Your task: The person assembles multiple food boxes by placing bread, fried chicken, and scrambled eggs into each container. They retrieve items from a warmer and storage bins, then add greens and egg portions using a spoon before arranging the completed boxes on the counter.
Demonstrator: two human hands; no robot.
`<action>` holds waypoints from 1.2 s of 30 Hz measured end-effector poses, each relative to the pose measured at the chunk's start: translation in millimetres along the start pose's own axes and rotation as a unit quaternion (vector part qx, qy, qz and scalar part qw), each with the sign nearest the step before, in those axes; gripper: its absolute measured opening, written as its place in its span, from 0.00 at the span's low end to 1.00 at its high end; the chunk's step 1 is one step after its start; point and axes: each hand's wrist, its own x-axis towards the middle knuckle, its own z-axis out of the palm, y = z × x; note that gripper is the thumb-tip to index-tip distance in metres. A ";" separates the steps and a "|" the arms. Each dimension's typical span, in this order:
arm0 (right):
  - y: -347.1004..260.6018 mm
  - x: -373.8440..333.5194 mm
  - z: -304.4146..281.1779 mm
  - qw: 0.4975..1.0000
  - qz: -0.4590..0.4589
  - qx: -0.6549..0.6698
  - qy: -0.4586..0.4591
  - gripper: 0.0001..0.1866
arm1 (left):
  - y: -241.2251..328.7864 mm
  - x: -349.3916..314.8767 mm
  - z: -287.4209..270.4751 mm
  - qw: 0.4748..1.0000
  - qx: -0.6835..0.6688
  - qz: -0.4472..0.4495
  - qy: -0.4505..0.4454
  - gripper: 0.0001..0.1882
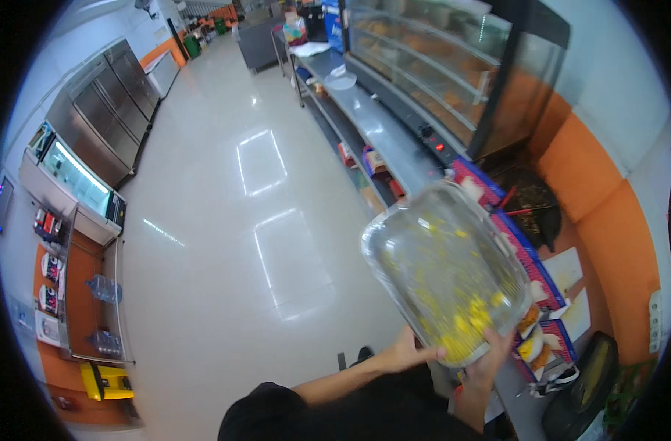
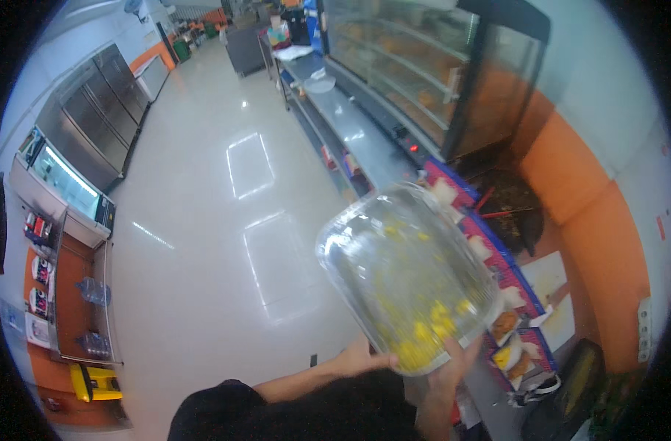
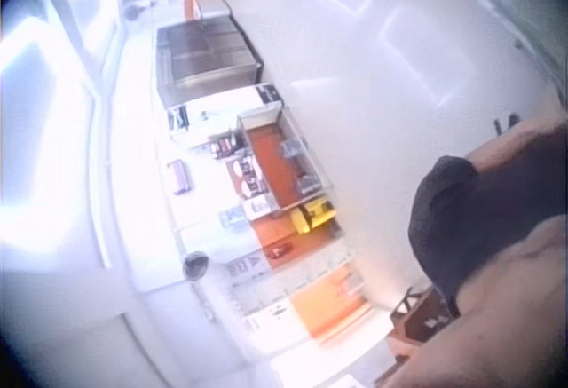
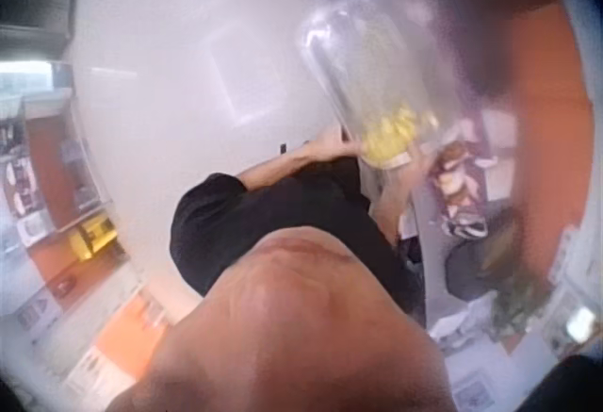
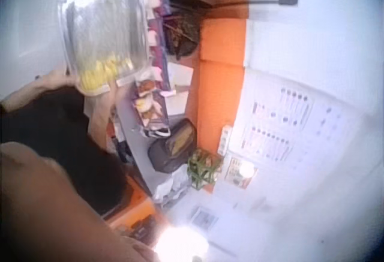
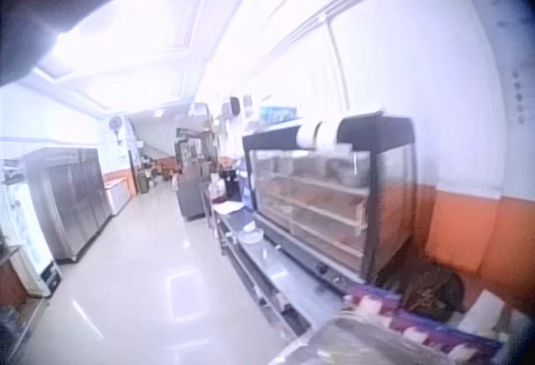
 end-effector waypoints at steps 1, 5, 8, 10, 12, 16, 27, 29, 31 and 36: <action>34.0 7.6 45.5 0.999 0.036 0.003 -0.023 0.37 | 14.5 4.6 -36.8 0.995 0.008 0.009 0.099 0.44; 194.9 77.8 135.6 0.941 0.041 -0.303 -0.147 0.44 | 1.8 44.0 -186.5 0.927 -0.167 0.045 0.334 0.38; 269.2 135.6 272.4 0.831 -0.176 -0.468 -0.244 0.59 | 26.6 62.8 -329.0 0.899 -0.162 0.064 0.402 0.41; 296.5 161.0 344.9 0.700 -0.237 -0.580 -0.343 0.63 | 46.3 51.9 -386.9 0.891 -0.132 0.041 0.432 0.42; 356.7 198.8 452.0 0.648 -0.251 -0.579 -0.426 0.65 | 89.1 62.3 -482.7 0.907 -0.075 0.045 0.412 0.44; 443.2 218.7 647.5 0.589 -0.093 -0.612 -0.520 0.62 | 159.9 51.7 -617.2 0.876 -0.158 -0.045 0.454 0.49; 717.3 313.7 1016.0 0.611 -0.144 -0.573 -0.527 0.43 | 314.8 183.7 -1072.5 0.615 0.375 -0.194 0.666 0.55; 757.7 348.0 1061.2 0.649 -0.119 -0.561 -0.500 0.40 | 345.8 202.6 -1155.7 0.620 0.401 -0.177 0.651 0.48; 802.0 394.4 1125.1 0.676 -0.111 -0.545 -0.482 0.37 | 390.2 227.8 -1242.3 0.635 0.386 -0.091 0.663 0.28; 933.5 490.2 1264.1 0.777 0.000 -0.454 -0.436 0.15 | 426.0 304.4 -1453.2 0.707 0.229 -0.005 0.669 0.13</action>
